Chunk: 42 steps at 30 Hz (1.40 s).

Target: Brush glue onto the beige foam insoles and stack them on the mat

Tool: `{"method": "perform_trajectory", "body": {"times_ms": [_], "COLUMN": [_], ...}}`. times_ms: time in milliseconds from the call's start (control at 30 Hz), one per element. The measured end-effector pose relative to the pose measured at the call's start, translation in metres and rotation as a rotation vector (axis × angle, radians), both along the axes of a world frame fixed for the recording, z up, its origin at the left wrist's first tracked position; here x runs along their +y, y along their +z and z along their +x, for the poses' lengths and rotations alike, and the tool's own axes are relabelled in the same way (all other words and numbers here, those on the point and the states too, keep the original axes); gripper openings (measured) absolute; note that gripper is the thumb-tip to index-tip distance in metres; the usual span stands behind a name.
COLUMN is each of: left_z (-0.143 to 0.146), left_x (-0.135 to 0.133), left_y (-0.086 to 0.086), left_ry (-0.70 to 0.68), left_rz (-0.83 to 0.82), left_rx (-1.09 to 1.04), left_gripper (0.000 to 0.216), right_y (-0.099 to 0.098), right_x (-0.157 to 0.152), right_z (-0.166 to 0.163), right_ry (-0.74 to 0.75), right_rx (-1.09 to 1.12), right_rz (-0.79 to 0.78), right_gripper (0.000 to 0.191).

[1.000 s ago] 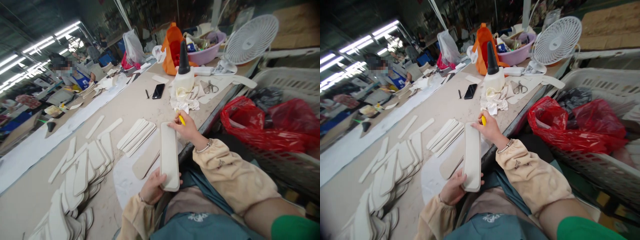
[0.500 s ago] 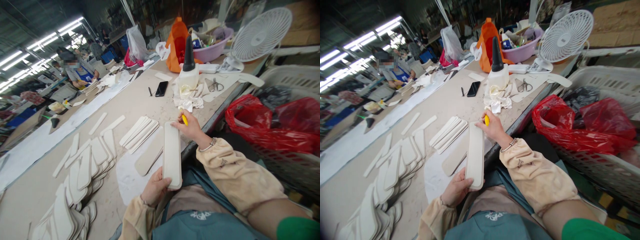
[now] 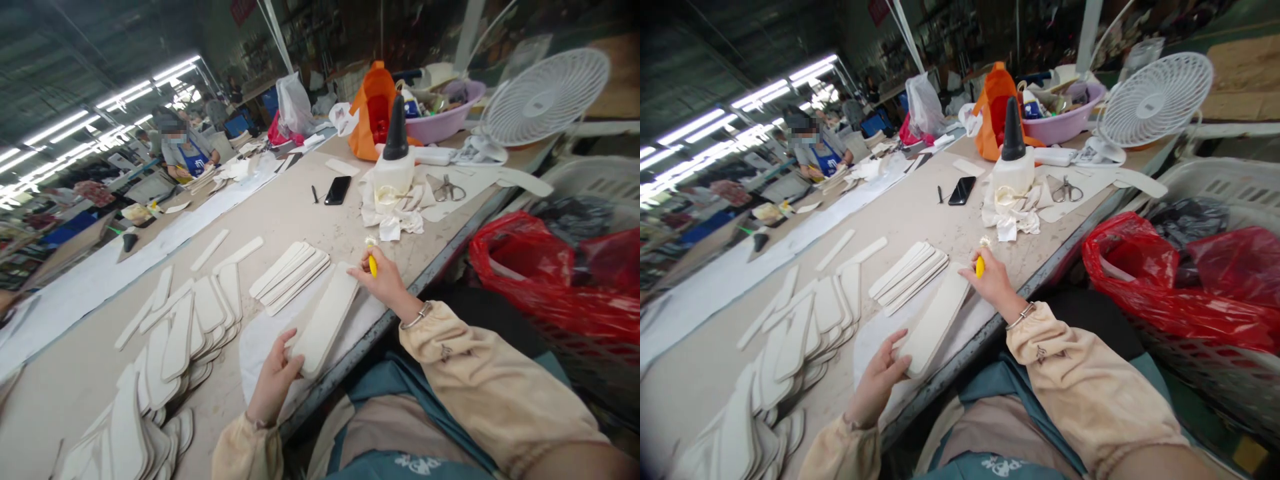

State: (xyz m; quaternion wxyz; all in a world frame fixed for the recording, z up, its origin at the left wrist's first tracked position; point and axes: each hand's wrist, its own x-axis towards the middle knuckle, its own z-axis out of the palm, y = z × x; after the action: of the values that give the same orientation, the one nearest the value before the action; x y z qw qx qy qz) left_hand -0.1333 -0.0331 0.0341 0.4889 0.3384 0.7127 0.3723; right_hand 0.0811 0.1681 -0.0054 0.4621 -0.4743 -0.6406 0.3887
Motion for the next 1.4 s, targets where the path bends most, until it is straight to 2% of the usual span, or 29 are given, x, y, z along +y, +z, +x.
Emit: {"method": "perform_trajectory", "body": {"times_ms": [67, 133, 200, 267, 333, 367, 433, 500, 600, 800, 967, 1133, 1267, 1400], "left_z": [-0.025, -0.038, -0.032, -0.008, 0.023, 0.037, 0.057, 0.061, 0.048, 0.006, -0.015, -0.018, -0.025, -0.036], "left_x": [0.003, 0.005, 0.009, 0.015, 0.023, 0.028, 0.037, 0.041, 0.033, 0.002, -0.014, -0.019, -0.018, -0.006], "left_y": [0.002, 0.002, -0.002, -0.009, -0.019, -0.025, -0.034, -0.039, -0.04, -0.036, -0.04, -0.045, -0.045, -0.033], "left_ry": [-0.013, -0.015, -0.036, -0.153, -0.376, -0.434, -0.464, -0.464, -0.488, -0.488, -0.463, -0.466, -0.444, -0.287], "left_rz": [0.011, 0.054, 0.171, 0.298, 0.315, 0.283, 0.197, 0.137, 0.122, 0.109, 0.071, 0.03, 0.05, 0.151], "left_rx": [0.392, 0.806, 1.112, 1.258, 1.274, 1.28, 1.29, 1.286, 1.241, 1.136, 1.168, 1.223, 1.186, 1.042], "left_gripper": [0.063, 0.057, 0.051, 0.051, 0.059, 0.066, 0.074, 0.078, 0.079, 0.075, 0.072, 0.068, 0.06, 0.058], "right_y": [-0.005, -0.01, -0.016, -0.023, -0.029, -0.032, -0.035, -0.037, -0.039, -0.04, -0.039, -0.037, -0.031, -0.018], "right_x": [-0.005, -0.011, -0.014, -0.016, -0.015, -0.014, -0.013, -0.011, -0.009, -0.009, -0.01, -0.013, -0.014, -0.019], "right_z": [-0.009, -0.016, -0.021, -0.023, -0.022, -0.022, -0.02, -0.019, -0.019, -0.02, -0.02, -0.021, -0.02, -0.021], "right_ry": [0.026, 0.052, 0.071, 0.081, 0.073, 0.07, 0.068, 0.071, 0.061, 0.068, 0.068, 0.097, 0.122, 0.157], "right_rx": [-0.044, -0.118, -0.184, -0.233, -0.268, -0.281, -0.296, -0.305, -0.336, -0.363, -0.339, -0.304, -0.165, 0.04], "right_rz": [-0.002, 0.011, 0.03, 0.043, 0.049, 0.051, 0.06, 0.075, 0.099, 0.145, 0.133, 0.098, 0.03, -0.017], "right_gripper": [0.03, 0.028, 0.027, 0.027, 0.03, 0.031, 0.034, 0.036, 0.038, 0.038, 0.034, 0.028, 0.027, 0.029]}}
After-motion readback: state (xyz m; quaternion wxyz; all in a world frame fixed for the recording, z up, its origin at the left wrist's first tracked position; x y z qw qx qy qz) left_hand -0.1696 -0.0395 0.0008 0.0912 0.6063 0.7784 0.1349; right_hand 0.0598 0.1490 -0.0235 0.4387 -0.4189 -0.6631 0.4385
